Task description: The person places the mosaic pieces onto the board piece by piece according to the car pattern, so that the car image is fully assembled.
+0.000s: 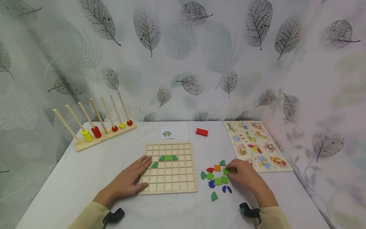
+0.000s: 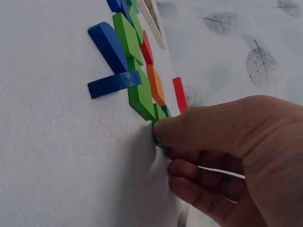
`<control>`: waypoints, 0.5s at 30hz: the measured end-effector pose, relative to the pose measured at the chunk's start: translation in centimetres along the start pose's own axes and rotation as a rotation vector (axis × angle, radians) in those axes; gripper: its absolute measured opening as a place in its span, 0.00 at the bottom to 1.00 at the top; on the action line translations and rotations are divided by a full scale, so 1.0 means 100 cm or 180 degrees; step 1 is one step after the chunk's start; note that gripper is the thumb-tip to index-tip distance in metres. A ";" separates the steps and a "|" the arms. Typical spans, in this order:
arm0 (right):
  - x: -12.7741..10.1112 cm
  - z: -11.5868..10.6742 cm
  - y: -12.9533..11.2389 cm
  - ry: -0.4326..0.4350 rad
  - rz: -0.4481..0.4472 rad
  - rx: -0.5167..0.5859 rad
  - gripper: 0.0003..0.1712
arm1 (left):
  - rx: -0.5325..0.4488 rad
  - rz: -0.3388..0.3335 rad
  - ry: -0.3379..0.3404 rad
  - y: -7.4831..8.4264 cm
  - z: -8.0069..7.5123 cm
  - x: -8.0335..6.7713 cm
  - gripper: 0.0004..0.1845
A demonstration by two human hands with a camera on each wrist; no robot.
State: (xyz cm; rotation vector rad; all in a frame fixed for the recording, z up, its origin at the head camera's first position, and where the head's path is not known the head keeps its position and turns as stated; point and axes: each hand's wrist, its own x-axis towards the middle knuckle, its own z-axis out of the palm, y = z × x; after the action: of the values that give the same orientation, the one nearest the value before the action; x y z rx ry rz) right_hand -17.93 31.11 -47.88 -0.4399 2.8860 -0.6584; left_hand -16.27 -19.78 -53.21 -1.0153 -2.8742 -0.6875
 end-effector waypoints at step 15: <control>-0.003 -0.007 -0.015 0.0338 -0.0274 -0.0049 0.13 | 0.0028 0.0017 0.0012 0.000 0.000 -0.001 0.48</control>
State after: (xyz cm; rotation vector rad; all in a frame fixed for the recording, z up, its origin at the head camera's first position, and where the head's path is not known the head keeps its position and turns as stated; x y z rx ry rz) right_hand -17.39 30.24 -46.55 -0.5500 2.9880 -0.6932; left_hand -16.22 -19.83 -53.21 -1.0189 -2.8676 -0.6754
